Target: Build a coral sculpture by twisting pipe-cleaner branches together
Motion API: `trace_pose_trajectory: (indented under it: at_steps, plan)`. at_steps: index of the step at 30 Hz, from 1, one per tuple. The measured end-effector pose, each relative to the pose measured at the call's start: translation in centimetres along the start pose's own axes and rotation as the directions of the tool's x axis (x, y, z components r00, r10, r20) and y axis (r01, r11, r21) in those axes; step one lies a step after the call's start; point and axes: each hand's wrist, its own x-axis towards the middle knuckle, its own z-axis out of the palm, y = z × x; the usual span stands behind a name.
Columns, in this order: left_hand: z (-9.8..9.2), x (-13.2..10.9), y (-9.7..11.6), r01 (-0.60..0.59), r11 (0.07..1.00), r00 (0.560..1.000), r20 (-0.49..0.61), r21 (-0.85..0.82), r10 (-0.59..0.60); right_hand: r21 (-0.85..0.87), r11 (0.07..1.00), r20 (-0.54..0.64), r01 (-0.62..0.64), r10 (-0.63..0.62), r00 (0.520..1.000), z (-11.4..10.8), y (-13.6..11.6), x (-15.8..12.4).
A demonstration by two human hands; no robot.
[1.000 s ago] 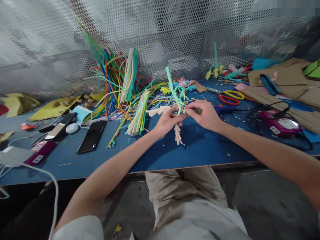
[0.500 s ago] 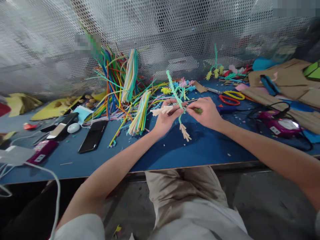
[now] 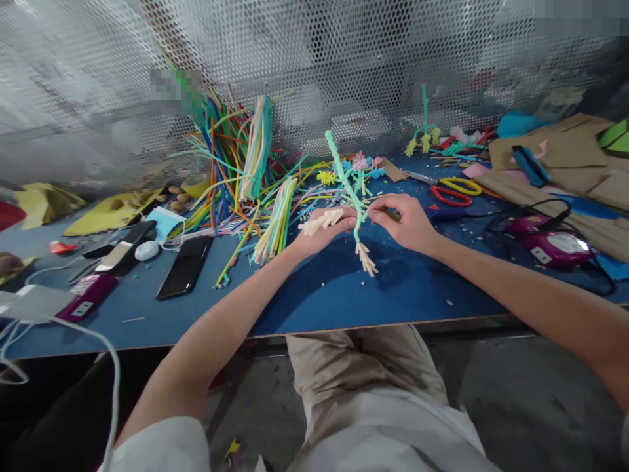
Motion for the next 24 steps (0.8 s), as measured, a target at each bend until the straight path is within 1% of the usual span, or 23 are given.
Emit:
trace_pose_trajectory:
  at_steps: [3, 5, 8, 10, 12, 14, 16, 18, 21, 24]
  plan:
    - [-1.2, 0.3, 0.7, -0.102, 0.979, 0.990, 0.110, 0.176, 0.083, 0.148, 0.987, 0.064, -0.059, 0.050, 0.997, -0.1, -0.6, 0.0]
    - [-1.7, 0.3, 1.5, -0.145, 0.961, 0.987, 0.096, 0.234, 0.126, 0.212, 0.973, 0.133, -0.093, 0.065, 0.989, -0.2, -0.7, 0.0]
    - [-2.0, 0.4, 2.7, -0.225, 0.935, 0.974, 0.076, 0.274, 0.212, 0.280, 0.951, 0.247, -0.134, 0.063, 0.967, -0.2, -0.7, 0.2]
    - [-2.0, 0.3, 3.2, -0.272, 0.913, 0.962, 0.051, 0.305, 0.270, 0.322, 0.932, 0.286, -0.168, 0.073, 0.955, -0.3, -0.7, 0.3]
    - [-1.8, 0.3, 3.3, -0.280, 0.905, 0.956, 0.007, 0.321, 0.293, 0.352, 0.913, 0.312, -0.209, 0.096, 0.945, -0.3, -0.7, 0.5]
    - [-1.5, 0.4, 3.0, -0.247, 0.934, 0.965, -0.018, 0.258, 0.260, 0.350, 0.905, 0.348, -0.244, 0.116, 0.930, -0.3, -0.7, 0.6]
    - [-0.8, 0.4, 2.5, -0.176, 0.979, 0.984, 0.001, 0.107, 0.177, 0.321, 0.913, 0.370, -0.250, 0.122, 0.921, -0.1, -0.7, 0.6]
    - [0.0, 0.4, 1.9, -0.073, 0.996, 0.997, 0.031, -0.055, 0.074, 0.284, 0.929, 0.361, -0.236, 0.124, 0.924, 0.2, -0.6, 0.5]
    - [1.1, 0.2, 1.3, 0.057, 0.972, 0.998, -0.006, -0.228, -0.060, 0.236, 0.951, 0.287, -0.201, 0.129, 0.949, 0.7, -0.2, 0.2]
    - [1.5, -0.2, 1.1, 0.148, 0.946, 0.986, -0.035, -0.289, -0.165, 0.167, 0.976, 0.150, -0.138, 0.113, 0.982, 0.8, 0.3, 0.1]
